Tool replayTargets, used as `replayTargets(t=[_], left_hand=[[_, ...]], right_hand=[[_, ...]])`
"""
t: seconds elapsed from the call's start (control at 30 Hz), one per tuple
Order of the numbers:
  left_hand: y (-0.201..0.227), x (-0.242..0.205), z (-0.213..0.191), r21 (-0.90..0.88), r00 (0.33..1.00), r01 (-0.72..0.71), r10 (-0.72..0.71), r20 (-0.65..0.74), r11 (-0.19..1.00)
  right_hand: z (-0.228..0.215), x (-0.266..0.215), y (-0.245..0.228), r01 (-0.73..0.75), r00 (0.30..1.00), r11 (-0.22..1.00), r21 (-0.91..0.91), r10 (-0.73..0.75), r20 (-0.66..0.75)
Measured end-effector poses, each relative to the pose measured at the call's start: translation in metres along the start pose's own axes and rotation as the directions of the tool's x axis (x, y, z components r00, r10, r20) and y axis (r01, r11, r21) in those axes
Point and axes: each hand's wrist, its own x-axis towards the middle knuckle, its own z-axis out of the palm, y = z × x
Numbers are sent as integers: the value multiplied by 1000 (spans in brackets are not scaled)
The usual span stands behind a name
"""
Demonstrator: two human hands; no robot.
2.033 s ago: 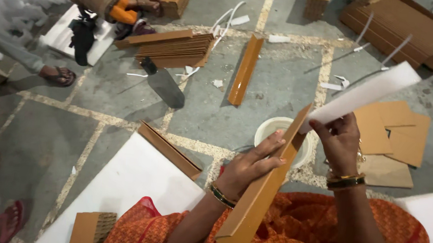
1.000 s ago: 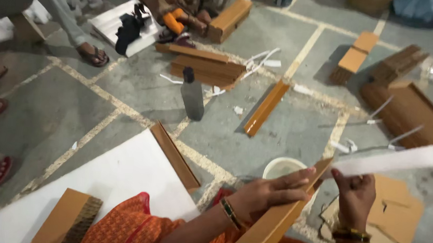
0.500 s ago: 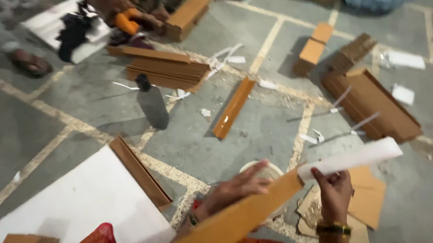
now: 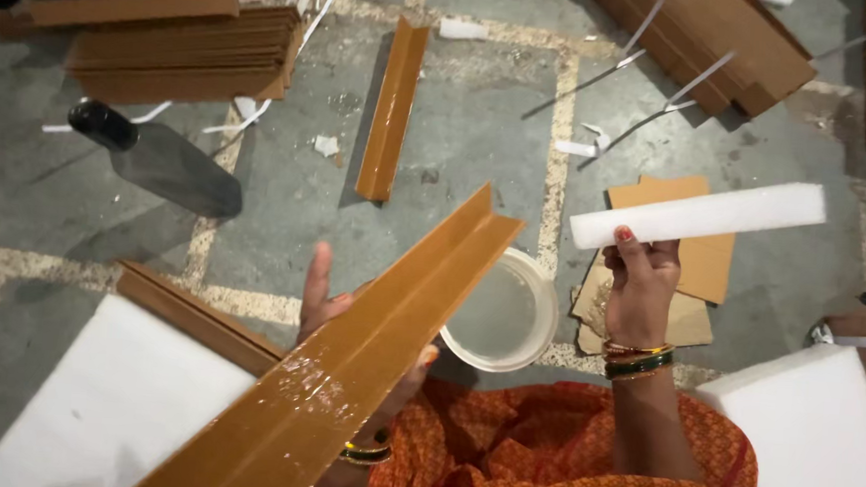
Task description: The person sits on the floor and applies a liquid adhesive to a long, narrow piece of cardboard using a white foam roller. They repeatedly dip the roller into a white bucket of liquid and roll it along the cardboard surface.
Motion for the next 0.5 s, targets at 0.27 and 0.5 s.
replayTargets(t=[0.27,0.5], left_hand=[[8,-9,6,94,950,-253,266,-165,963],[32,-2,-16,88,936,-302,313,-160,949]], right_hand=[[10,-10,-19,48,996,998,44,-51,75],[19,-18,-22,66,988,990,126,-82,129]])
